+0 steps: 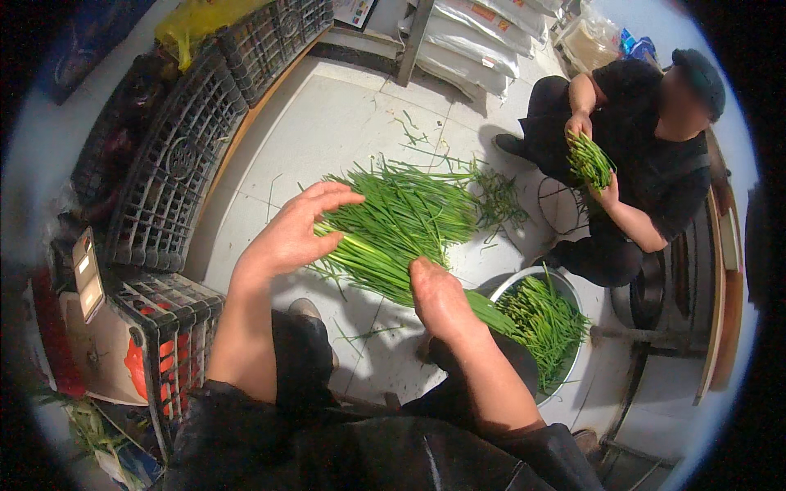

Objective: The person sorts green vegetables by hand, separating stems and placing them into a metal bowl. Another person nearby also sorts vegetables into a separate bowl.

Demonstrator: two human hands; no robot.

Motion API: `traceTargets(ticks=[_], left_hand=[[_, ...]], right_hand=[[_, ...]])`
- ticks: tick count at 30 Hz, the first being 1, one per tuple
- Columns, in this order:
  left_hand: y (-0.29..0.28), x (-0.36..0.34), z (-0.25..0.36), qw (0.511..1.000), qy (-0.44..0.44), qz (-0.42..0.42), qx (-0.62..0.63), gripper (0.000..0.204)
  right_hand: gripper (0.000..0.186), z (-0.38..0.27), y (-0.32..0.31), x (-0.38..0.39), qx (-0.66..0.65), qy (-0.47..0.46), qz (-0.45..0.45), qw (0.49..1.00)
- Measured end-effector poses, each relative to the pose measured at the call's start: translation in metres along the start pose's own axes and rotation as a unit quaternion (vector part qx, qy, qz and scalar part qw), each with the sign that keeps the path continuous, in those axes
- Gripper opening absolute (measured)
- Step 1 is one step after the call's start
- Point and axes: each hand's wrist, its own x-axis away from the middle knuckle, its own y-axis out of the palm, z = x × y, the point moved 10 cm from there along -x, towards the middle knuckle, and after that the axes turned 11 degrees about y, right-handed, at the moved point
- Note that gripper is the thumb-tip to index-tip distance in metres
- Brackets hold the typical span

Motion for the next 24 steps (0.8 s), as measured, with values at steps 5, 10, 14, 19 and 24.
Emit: traceTargets(ticks=[5, 10, 14, 19, 24], left_hand=[[0.005, 0.009, -0.034, 0.995, -0.086, -0.043, 0.010, 0.041], [0.014, 0.016, -0.047, 0.989, -0.112, -0.061, 0.080, 0.038], [0.018, 0.013, -0.041, 0.987, -0.093, -0.062, 0.117, 0.039], [0.011, 0.009, -0.037, 0.975, -0.112, -0.009, 0.190, 0.038], [-0.004, 0.001, -0.026, 0.946, -0.055, 0.129, 0.292, 0.035]], right_hand=[[0.015, 0.000, -0.005, 0.000, 0.053, -0.007, 0.022, 0.998], [0.012, 0.004, -0.009, 0.002, 0.061, 0.000, 0.029, 0.998], [0.012, 0.008, -0.012, 0.003, 0.073, 0.010, 0.044, 0.996], [0.011, 0.008, -0.013, 0.006, 0.052, 0.000, 0.050, 0.997], [0.012, 0.006, -0.012, 0.006, 0.023, -0.010, 0.053, 0.998]])
